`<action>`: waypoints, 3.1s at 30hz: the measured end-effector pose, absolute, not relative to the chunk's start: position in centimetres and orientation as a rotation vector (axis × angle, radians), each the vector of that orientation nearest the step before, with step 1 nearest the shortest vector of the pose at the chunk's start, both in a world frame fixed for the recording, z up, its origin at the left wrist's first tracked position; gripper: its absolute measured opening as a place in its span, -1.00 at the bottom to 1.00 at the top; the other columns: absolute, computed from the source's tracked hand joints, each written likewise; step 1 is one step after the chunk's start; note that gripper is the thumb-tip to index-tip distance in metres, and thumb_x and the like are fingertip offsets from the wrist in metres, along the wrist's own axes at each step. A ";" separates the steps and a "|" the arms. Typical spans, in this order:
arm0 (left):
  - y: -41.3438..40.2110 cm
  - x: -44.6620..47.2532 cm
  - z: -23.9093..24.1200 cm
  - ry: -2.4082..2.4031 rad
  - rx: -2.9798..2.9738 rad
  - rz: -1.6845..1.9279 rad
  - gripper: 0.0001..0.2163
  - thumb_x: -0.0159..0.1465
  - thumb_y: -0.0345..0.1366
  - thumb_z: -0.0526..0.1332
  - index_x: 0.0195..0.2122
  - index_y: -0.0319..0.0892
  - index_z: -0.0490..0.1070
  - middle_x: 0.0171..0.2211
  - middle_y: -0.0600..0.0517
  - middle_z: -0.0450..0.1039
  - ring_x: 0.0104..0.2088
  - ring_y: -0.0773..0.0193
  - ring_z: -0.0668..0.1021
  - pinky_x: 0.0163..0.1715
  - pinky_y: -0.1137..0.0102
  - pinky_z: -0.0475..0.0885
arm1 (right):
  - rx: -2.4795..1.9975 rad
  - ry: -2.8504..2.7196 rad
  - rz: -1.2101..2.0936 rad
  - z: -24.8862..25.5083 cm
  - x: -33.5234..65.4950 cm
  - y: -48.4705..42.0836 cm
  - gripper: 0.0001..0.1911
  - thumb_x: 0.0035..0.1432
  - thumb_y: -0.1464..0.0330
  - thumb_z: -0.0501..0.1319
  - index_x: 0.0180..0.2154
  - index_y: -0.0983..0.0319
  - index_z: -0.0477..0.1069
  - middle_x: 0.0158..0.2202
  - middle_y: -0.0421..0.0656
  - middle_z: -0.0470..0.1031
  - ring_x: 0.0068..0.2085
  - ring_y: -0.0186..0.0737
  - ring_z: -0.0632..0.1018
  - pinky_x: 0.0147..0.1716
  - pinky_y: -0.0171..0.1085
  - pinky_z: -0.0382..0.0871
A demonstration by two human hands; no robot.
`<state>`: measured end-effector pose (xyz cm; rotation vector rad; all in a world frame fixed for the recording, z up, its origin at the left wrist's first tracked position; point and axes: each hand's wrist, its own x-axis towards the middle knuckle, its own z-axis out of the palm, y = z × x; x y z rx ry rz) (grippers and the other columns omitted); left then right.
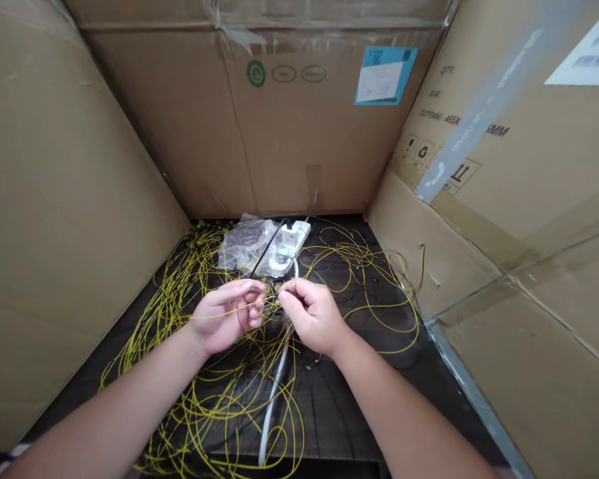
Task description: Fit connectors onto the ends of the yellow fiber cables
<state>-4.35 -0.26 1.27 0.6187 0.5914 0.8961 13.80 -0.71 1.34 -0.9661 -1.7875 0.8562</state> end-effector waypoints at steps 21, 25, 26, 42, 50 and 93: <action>-0.5 -3.4 1.0 0.767 0.611 0.971 -0.73 0.02 -0.42 0.34 -0.33 -0.20 0.25 -0.58 0.12 0.40 -0.63 0.49 0.43 -0.61 0.59 0.36 | -0.923 -1.900 0.787 1.2 13.6 -0.8 -0.83 0.17 0.36 0.07 -0.37 0.28 0.39 -0.55 -0.22 0.34 -0.55 -0.41 0.31 -0.53 -0.38 0.18; -0.5 -3.3 0.7 0.777 0.624 0.938 -0.77 0.05 -0.36 0.33 -0.51 -0.25 0.22 -0.59 0.07 0.42 -0.63 0.48 0.44 -0.59 0.58 0.39 | -0.947 -1.922 0.667 1.1 13.4 -0.8 -0.84 0.16 0.38 0.08 -0.38 0.28 0.39 -0.57 -0.22 0.34 -0.56 -0.41 0.30 -0.54 -0.38 0.16; -0.5 -3.3 0.7 0.769 0.632 0.941 -0.79 0.07 -0.33 0.31 -0.51 -0.26 0.26 -0.56 0.04 0.44 -0.60 0.46 0.45 -0.58 0.56 0.40 | -0.958 -1.924 0.631 1.1 13.4 -0.8 -0.84 0.15 0.38 0.08 -0.39 0.29 0.39 -0.58 -0.22 0.34 -0.57 -0.42 0.29 -0.54 -0.38 0.15; -1.3 -3.9 1.2 1.252 2.643 1.498 -0.84 0.05 -0.42 0.27 -0.33 -0.09 0.52 -0.26 -0.03 0.39 -0.20 0.18 0.39 -0.14 0.19 0.31 | -1.139 -1.576 1.039 2.0 13.0 -0.8 -0.74 0.09 0.28 0.10 -0.51 0.32 0.35 -0.64 -0.26 0.21 -0.60 -0.45 0.19 -0.63 -0.43 0.07; -1.2 -3.7 0.7 1.261 2.674 1.396 -0.89 0.09 -0.44 0.22 -0.36 -0.15 0.48 -0.42 0.01 0.43 -0.35 0.25 0.39 -0.25 0.26 0.27 | -1.110 -1.573 1.064 1.9 12.7 -1.3 -0.76 0.09 0.28 0.11 -0.49 0.33 0.35 -0.62 -0.26 0.22 -0.59 -0.46 0.18 -0.62 -0.43 0.06; -0.9 -2.5 -0.9 1.005 1.399 1.507 -0.86 0.21 -0.33 0.13 -0.48 -0.22 0.33 -0.48 0.06 0.26 -0.42 0.37 0.33 -0.37 0.45 0.29 | -1.015 -1.212 1.354 -0.1 11.9 -0.7 -0.70 0.06 0.19 0.17 -0.54 0.27 0.24 -0.72 -0.37 0.04 -0.69 -0.51 0.05 -0.68 -0.41 -0.04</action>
